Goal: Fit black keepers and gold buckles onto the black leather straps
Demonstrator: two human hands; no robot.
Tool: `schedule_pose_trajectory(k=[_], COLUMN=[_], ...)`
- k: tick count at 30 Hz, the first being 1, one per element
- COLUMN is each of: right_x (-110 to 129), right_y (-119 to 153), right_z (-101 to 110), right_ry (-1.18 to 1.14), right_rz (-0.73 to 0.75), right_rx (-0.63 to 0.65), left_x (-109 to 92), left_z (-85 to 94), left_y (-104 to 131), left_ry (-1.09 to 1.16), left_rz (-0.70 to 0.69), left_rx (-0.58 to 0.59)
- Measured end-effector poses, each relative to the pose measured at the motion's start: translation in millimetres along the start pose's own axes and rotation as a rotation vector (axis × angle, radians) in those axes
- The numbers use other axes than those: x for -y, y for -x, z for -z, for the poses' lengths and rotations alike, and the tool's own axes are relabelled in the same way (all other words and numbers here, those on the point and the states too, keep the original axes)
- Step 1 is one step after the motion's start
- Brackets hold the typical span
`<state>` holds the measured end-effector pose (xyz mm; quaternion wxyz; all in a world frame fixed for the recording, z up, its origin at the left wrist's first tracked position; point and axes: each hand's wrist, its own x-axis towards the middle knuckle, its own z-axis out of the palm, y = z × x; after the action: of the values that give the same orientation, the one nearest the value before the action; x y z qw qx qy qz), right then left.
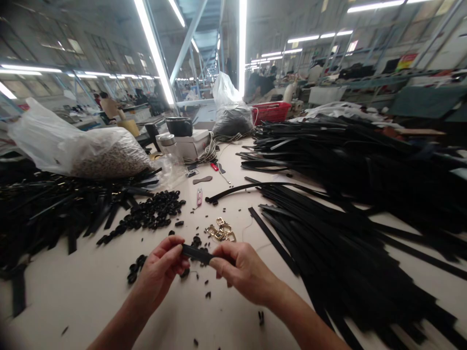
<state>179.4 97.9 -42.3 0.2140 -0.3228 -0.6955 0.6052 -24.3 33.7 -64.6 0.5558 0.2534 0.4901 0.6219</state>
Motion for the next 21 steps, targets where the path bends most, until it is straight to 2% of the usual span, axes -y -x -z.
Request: schedule_pose_trajectory(k=[2, 3, 5, 8, 11, 14, 16, 19, 20, 21], right_x=[2, 4, 7, 8, 3, -5, -8, -7, -6, -4], right_y=[1, 2, 3, 2, 0, -5, -9, -10, -10, -8], right_z=[0, 0, -2, -10, -18, -17, -6, 18, 25, 28], right_ry=[-0.341, -0.483, -0.688, -0.858, -0.889, -0.780, -0.618, -0.200, 0.003, 0.216], right_rz=[-0.051, -0.023, 0.088, 0.180, 0.163, 0.133, 0.174, 0.356, 0.432, 0.501], right_rx=[0.110, 0.123, 0.072, -0.044, -0.102, -0.213, -0.395, -0.771, -0.845, -0.838], left_x=[-2, -3, -4, 1, 8, 12, 12, 10, 9, 9], left_z=[0.1, -0.5, -3.7, -12.6, -20.2, -18.9, -13.2, -4.1, -2.2, -1.0], left_y=[2, 3, 8, 18, 24, 22, 17, 10, 8, 6], left_ry=[0.048, 0.053, 0.007, -0.116, -0.185, -0.218, -0.200, -0.144, -0.133, -0.128], left_rz=[-0.053, -0.071, -0.073, 0.018, 0.117, 0.133, 0.147, 0.183, 0.194, 0.203], left_rx=[0.007, 0.038, 0.155, 0.371, 0.450, 0.396, 0.318, 0.209, 0.195, 0.194])
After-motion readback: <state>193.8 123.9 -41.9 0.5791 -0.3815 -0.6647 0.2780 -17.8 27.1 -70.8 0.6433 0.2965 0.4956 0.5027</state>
